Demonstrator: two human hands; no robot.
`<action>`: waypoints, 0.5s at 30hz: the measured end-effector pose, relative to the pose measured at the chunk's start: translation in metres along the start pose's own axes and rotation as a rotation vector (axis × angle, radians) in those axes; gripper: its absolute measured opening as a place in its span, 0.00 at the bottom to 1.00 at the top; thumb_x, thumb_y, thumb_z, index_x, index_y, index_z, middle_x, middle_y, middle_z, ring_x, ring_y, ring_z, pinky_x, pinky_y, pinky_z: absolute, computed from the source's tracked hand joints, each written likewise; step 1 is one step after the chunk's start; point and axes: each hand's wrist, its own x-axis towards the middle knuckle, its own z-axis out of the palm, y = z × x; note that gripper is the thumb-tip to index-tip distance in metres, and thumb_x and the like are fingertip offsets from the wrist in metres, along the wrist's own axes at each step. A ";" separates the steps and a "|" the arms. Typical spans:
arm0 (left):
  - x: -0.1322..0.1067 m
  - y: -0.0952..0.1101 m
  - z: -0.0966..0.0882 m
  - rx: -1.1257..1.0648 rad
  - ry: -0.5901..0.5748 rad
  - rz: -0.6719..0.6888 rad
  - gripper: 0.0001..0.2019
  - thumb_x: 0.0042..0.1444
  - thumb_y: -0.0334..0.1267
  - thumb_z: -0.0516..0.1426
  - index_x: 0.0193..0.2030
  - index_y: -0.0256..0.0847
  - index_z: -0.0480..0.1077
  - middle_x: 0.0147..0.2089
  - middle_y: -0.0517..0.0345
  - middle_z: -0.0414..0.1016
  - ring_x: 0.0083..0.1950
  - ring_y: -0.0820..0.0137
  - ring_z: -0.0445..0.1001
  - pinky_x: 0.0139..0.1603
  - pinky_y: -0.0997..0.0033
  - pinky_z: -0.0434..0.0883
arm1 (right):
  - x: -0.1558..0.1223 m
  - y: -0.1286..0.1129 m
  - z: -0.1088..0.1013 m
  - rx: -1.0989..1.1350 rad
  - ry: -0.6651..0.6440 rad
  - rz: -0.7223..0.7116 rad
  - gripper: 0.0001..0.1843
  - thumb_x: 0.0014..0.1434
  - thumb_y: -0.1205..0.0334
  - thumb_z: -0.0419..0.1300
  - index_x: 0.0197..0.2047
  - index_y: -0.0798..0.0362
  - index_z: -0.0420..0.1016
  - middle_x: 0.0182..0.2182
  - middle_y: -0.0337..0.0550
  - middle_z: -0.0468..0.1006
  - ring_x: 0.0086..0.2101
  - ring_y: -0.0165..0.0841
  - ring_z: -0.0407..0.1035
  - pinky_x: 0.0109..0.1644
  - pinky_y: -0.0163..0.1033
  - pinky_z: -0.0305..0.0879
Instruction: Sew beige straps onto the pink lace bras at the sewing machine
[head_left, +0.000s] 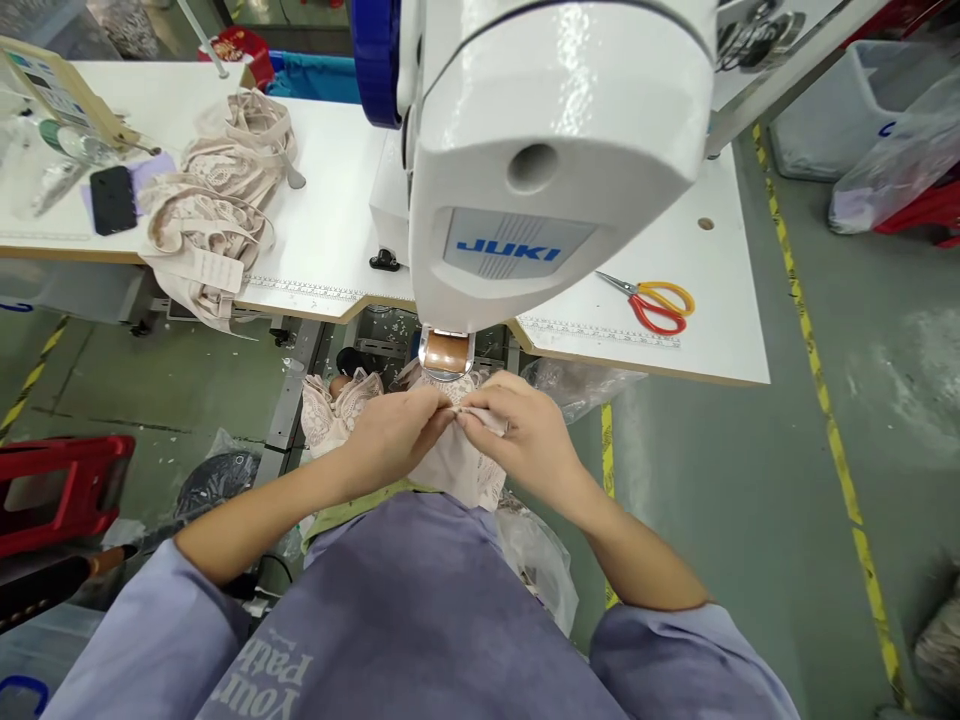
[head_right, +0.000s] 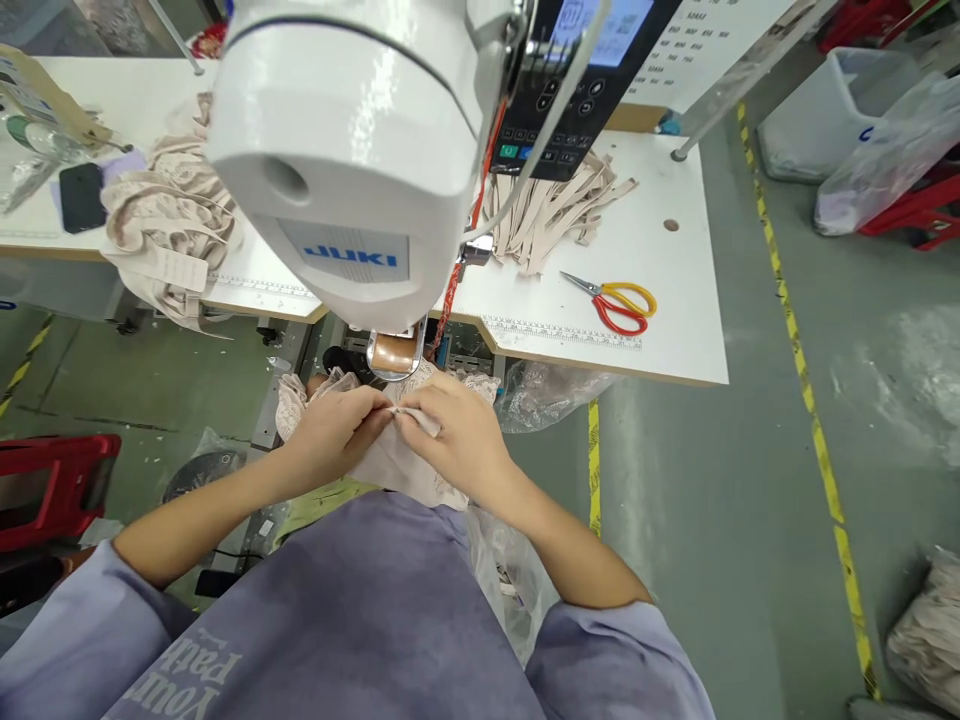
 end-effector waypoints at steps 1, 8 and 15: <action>0.002 -0.003 -0.001 0.008 0.037 -0.038 0.18 0.73 0.46 0.45 0.41 0.39 0.70 0.29 0.60 0.75 0.27 0.72 0.71 0.27 0.73 0.58 | 0.009 0.001 -0.003 0.012 -0.024 0.007 0.08 0.64 0.60 0.60 0.36 0.50 0.80 0.31 0.40 0.75 0.34 0.33 0.70 0.37 0.37 0.61; 0.013 -0.055 0.000 0.295 0.218 0.266 0.17 0.68 0.31 0.48 0.58 0.46 0.72 0.33 0.59 0.78 0.32 0.71 0.73 0.31 0.72 0.62 | 0.067 -0.005 -0.016 -0.144 -0.173 0.140 0.10 0.60 0.62 0.58 0.29 0.53 0.77 0.27 0.39 0.75 0.30 0.31 0.65 0.35 0.38 0.52; 0.023 -0.067 -0.005 0.494 0.157 0.394 0.24 0.62 0.25 0.50 0.63 0.46 0.67 0.28 0.62 0.71 0.25 0.73 0.65 0.25 0.71 0.55 | 0.067 -0.008 -0.017 -0.251 -0.215 0.120 0.15 0.63 0.62 0.54 0.27 0.51 0.77 0.22 0.37 0.69 0.25 0.30 0.61 0.31 0.39 0.51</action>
